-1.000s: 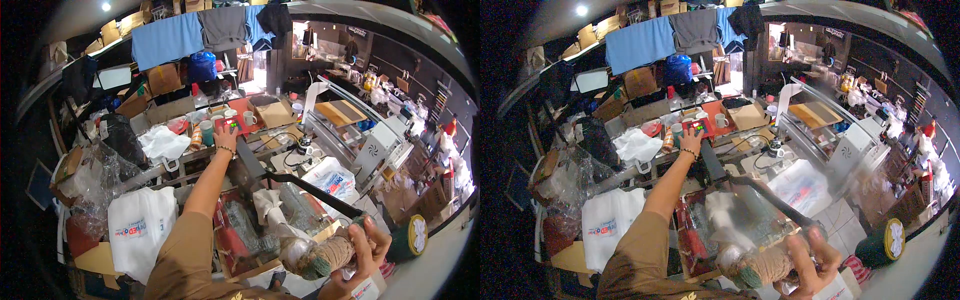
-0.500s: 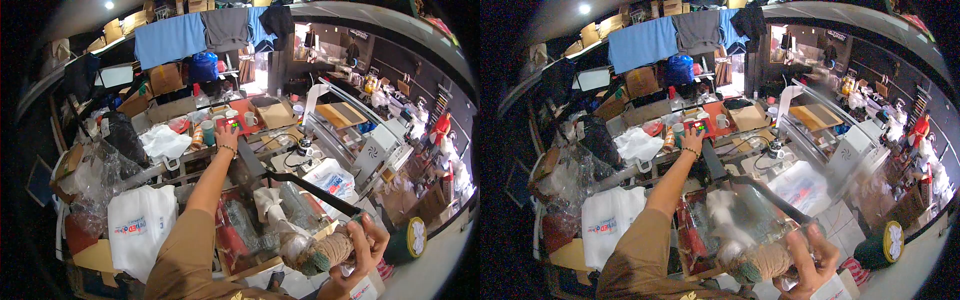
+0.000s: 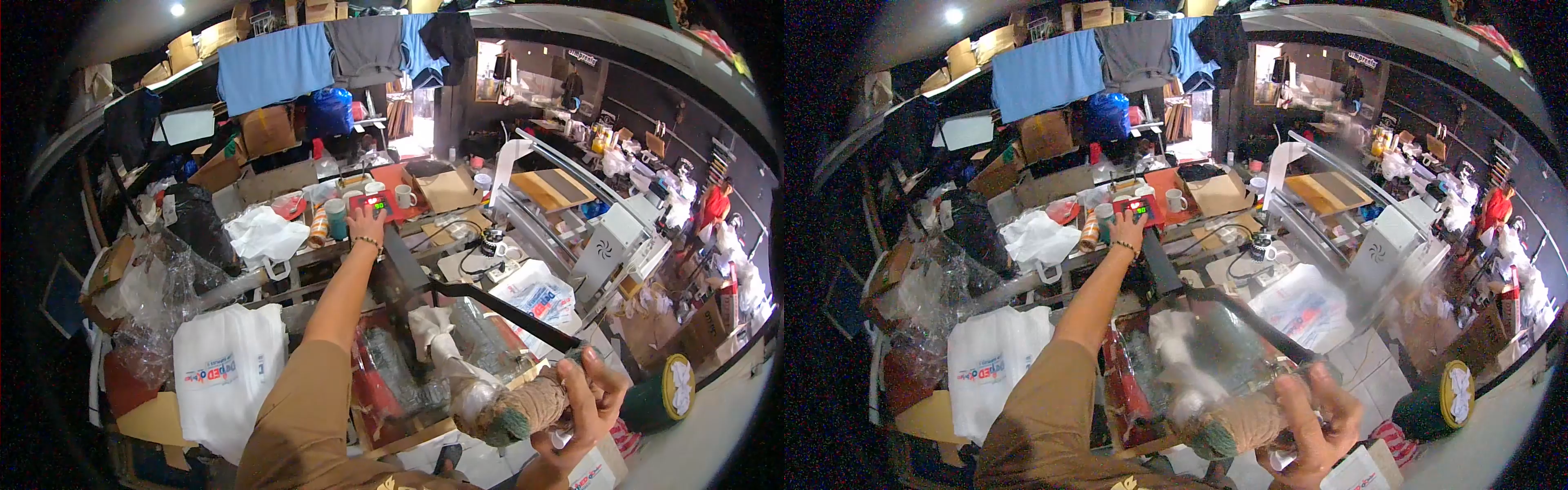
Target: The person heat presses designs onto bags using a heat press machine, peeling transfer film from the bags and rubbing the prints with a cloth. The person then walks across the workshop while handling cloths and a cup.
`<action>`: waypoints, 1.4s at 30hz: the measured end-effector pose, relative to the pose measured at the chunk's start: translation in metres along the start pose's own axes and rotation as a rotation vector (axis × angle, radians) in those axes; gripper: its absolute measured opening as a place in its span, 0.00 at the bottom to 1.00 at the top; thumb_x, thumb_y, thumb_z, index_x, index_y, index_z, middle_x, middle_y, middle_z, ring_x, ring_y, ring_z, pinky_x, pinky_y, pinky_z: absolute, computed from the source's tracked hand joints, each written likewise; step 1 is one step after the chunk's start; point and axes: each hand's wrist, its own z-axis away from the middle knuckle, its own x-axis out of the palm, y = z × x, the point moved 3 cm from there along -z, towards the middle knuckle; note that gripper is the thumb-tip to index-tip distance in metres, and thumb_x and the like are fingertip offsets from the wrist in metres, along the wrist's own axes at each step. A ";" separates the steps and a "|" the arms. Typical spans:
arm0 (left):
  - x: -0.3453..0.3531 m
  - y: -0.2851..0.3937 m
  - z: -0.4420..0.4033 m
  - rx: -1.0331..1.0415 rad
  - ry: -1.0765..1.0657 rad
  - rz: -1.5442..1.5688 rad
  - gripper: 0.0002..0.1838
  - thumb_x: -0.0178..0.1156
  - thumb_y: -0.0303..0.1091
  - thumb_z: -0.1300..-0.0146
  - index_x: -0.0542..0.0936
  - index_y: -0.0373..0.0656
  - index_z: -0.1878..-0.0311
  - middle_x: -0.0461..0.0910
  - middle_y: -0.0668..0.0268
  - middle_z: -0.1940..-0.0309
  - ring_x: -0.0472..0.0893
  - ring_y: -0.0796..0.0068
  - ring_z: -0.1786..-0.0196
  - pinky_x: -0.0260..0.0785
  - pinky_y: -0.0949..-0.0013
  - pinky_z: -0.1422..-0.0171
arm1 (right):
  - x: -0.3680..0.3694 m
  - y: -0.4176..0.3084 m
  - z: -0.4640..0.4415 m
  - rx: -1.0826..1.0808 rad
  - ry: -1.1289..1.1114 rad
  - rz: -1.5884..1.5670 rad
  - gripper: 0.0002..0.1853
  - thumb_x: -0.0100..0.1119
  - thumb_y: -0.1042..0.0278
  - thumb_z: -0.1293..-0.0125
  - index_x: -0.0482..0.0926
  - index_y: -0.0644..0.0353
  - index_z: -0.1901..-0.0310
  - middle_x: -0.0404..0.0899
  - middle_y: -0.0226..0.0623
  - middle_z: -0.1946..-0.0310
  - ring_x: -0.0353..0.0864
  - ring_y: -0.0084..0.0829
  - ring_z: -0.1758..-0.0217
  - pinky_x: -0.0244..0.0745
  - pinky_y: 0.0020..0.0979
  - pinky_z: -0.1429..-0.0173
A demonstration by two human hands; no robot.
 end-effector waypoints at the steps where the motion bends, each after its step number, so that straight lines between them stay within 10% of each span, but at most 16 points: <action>1: 0.003 -0.001 0.002 -0.001 0.021 0.002 0.20 0.50 0.39 0.29 0.72 0.67 0.36 0.66 0.64 0.35 0.63 0.55 0.31 0.59 0.37 0.34 | 0.000 0.001 0.001 0.012 -0.007 -0.006 0.26 0.77 0.67 0.63 0.89 0.52 0.55 0.79 0.50 0.52 0.84 0.42 0.52 0.78 0.35 0.47; 21: 0.003 -0.001 0.004 -0.004 -0.010 -0.012 0.23 0.48 0.40 0.27 0.68 0.70 0.31 0.64 0.66 0.33 0.62 0.56 0.30 0.58 0.35 0.33 | 0.000 0.008 0.006 -0.008 -0.024 -0.017 0.30 0.75 0.69 0.66 0.88 0.52 0.53 0.78 0.51 0.50 0.84 0.45 0.48 0.79 0.37 0.45; 23: 0.002 -0.001 0.005 0.002 0.031 -0.017 0.22 0.49 0.40 0.28 0.70 0.67 0.32 0.66 0.66 0.35 0.63 0.57 0.31 0.60 0.39 0.34 | 0.000 0.017 0.014 -0.015 -0.102 -0.029 0.34 0.64 0.44 0.52 0.84 0.65 0.49 0.72 0.51 0.47 0.78 0.46 0.43 0.72 0.44 0.36; 27: 0.009 -0.003 0.003 -0.007 0.088 0.025 0.21 0.51 0.39 0.30 0.72 0.63 0.34 0.68 0.66 0.38 0.65 0.58 0.33 0.63 0.43 0.35 | -0.001 0.018 0.013 0.011 -0.118 -0.046 0.36 0.64 0.40 0.50 0.84 0.66 0.49 0.71 0.52 0.47 0.77 0.46 0.42 0.72 0.43 0.36; 29: 0.011 -0.004 0.005 0.013 0.103 0.008 0.23 0.52 0.35 0.31 0.72 0.57 0.33 0.68 0.62 0.38 0.65 0.53 0.33 0.67 0.42 0.38 | -0.001 0.007 0.003 -0.046 -0.059 0.000 0.31 0.76 0.68 0.66 0.87 0.51 0.51 0.76 0.50 0.47 0.82 0.46 0.46 0.79 0.38 0.43; 38: 0.021 -0.005 -0.002 0.098 0.164 -0.006 0.27 0.61 0.33 0.39 0.71 0.45 0.34 0.68 0.61 0.42 0.68 0.56 0.38 0.72 0.49 0.42 | -0.002 0.006 0.003 0.007 -0.071 -0.021 0.31 0.75 0.68 0.65 0.87 0.52 0.51 0.77 0.50 0.48 0.82 0.46 0.45 0.77 0.40 0.40; 42: 0.011 -0.014 0.020 0.075 0.135 0.066 0.47 0.77 0.32 0.62 0.67 0.44 0.34 0.66 0.60 0.42 0.67 0.53 0.37 0.72 0.53 0.38 | -0.001 0.005 0.004 0.012 -0.050 -0.038 0.31 0.75 0.68 0.65 0.87 0.52 0.50 0.77 0.50 0.49 0.83 0.47 0.46 0.76 0.40 0.39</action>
